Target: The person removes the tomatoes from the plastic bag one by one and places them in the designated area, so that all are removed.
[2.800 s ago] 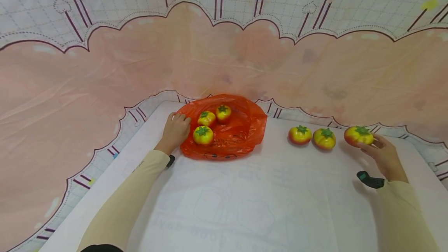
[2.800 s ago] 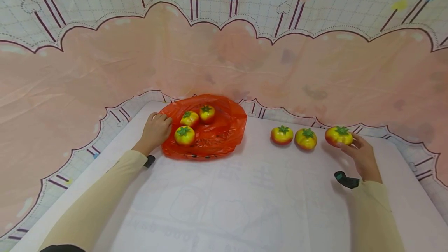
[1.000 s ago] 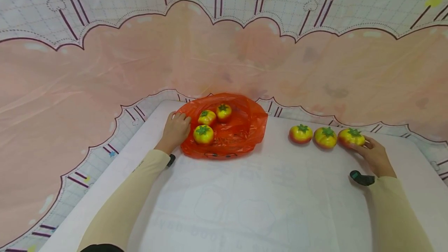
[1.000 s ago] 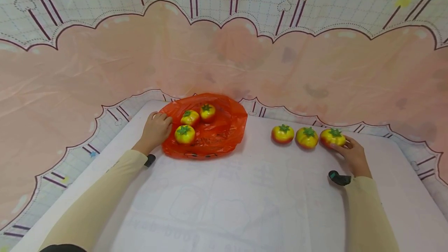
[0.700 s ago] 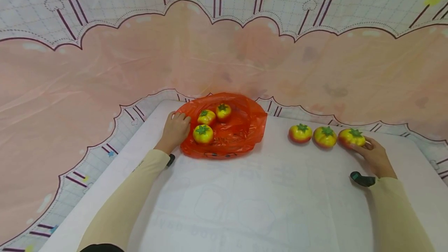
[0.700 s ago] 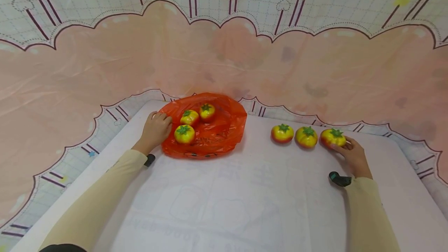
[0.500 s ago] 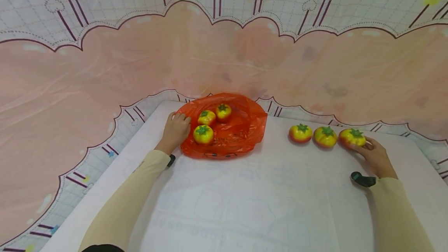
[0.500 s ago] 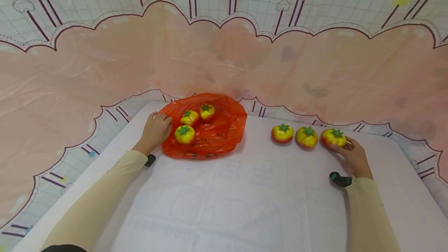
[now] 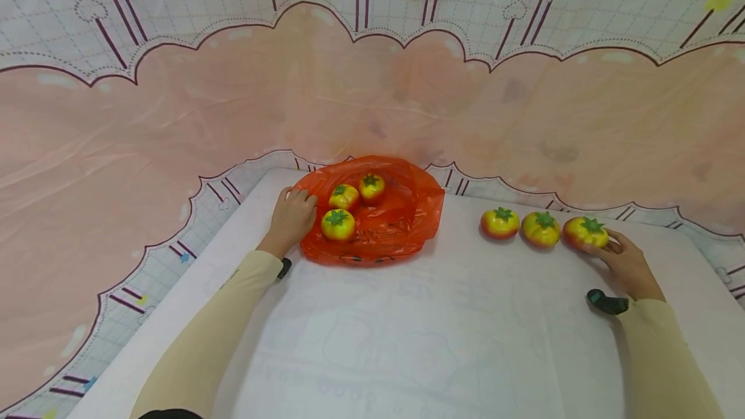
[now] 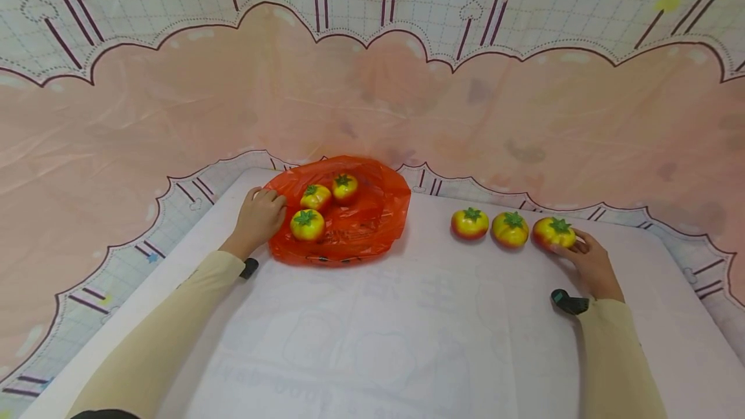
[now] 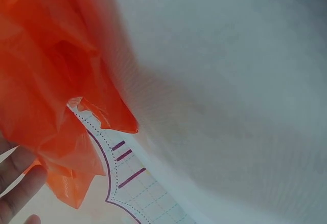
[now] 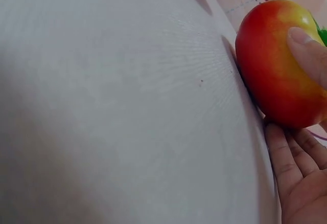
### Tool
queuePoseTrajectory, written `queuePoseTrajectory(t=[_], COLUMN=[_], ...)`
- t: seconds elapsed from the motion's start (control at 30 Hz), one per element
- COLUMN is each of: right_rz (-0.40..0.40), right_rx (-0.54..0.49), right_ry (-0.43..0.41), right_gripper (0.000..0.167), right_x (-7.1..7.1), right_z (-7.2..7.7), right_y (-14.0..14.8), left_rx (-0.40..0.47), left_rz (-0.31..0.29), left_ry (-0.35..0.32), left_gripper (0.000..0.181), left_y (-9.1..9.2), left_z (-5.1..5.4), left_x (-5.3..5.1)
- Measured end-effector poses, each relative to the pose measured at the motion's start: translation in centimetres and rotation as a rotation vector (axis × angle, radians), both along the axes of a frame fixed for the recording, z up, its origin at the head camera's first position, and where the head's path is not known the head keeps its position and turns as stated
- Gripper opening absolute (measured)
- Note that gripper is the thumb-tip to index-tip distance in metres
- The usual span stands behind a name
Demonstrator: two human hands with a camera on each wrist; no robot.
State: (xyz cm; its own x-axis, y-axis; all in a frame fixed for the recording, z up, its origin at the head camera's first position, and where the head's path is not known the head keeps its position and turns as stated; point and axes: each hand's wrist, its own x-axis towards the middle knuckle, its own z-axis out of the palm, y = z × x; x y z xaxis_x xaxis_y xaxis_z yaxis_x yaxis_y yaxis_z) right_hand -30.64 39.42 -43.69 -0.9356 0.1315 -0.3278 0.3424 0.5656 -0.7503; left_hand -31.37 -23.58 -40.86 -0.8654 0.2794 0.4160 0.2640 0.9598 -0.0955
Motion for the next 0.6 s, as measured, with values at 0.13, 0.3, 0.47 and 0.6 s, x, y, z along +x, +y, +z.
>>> queuePoseTrajectory(t=[0.13,0.3,0.47,0.6], right_rz=[0.009,0.025,0.035,0.031], right_rx=[0.006,-0.009,-0.02,-0.034], right_ry=[-0.004,0.006,0.011,0.001], right_gripper=[0.102,0.104,0.102,0.101], right_x=[0.05,0.16,0.26,0.23], right_z=[0.04,0.2,0.24,0.23], right_y=[0.0,-0.14,-0.23,-0.18], left_rx=[0.007,0.012,0.018,0.02], left_rz=[0.007,0.013,0.019,0.021], left_ry=[-0.011,-0.023,-0.032,-0.031], left_gripper=[0.017,0.018,0.019,0.02], left_y=[-0.02,-0.07,-0.09,-0.12], left_z=[0.06,0.0,-0.12,-0.23], left_x=[0.03,0.0,-0.13,-0.2])
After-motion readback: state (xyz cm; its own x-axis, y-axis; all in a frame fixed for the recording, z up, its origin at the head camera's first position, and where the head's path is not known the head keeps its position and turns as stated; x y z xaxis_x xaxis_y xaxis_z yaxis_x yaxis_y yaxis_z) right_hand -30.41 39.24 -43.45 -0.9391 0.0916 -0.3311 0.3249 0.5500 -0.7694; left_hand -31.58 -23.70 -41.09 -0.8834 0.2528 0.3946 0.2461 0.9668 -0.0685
